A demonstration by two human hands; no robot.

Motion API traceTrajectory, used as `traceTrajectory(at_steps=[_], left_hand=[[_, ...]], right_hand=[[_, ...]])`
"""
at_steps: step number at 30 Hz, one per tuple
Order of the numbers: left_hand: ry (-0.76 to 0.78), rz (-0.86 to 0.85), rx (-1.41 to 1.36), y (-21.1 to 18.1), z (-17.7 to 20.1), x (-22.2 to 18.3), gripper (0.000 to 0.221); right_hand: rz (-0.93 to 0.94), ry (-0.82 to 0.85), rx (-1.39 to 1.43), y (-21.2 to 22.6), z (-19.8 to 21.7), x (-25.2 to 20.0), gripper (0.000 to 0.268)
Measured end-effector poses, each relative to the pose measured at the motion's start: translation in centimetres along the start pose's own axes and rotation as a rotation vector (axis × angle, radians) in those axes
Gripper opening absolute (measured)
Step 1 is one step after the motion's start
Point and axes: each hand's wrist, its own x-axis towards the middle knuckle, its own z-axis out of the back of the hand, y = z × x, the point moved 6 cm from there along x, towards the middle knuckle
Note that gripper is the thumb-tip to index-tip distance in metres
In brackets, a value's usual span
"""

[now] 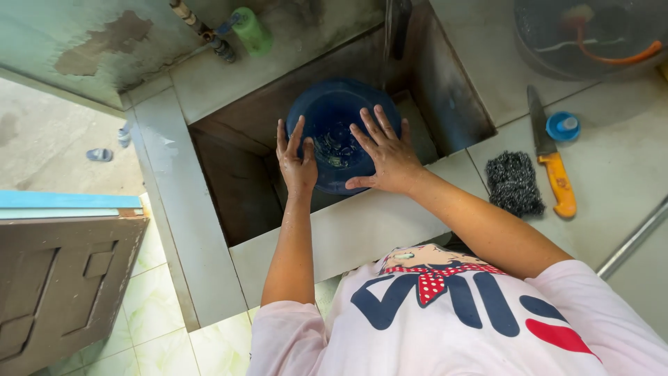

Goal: Clean and rinse a large plastic water jug and its cap using brushes and running water.

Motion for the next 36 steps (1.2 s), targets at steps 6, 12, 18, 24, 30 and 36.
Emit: traceTrajectory(at_steps=[6,12,18,24,30,36], left_hand=[[-0.054,-0.050,-0.006,-0.1,0.0,-0.9,0.045],[-0.057,0.030,-0.051,0.6,-0.3,-0.9,0.047],[-0.048,-0.004,-0.058,1.7,-0.2,-1.0,0.049],[-0.015,-0.031,-0.188,3.2,0.0,-0.8,0.050],[0.042,-0.122,-0.112,2.0,-0.6,-0.7,0.050],[-0.029,0.007,-0.692,4.0,-3.7,2.5,0.068]], right_hand=[[0.034,-0.009,0.026,-0.5,0.1,0.0,0.127],[0.043,0.009,0.060,-0.8,0.1,0.1,0.126],[0.038,-0.050,0.056,-1.0,-1.3,0.0,0.130],[-0.068,-0.270,0.293,-2.7,-2.8,-1.8,0.157],[-0.099,-0.413,0.549,-4.4,-3.0,-2.2,0.167],[-0.139,-0.376,0.765,-7.8,-4.4,-0.1,0.156]])
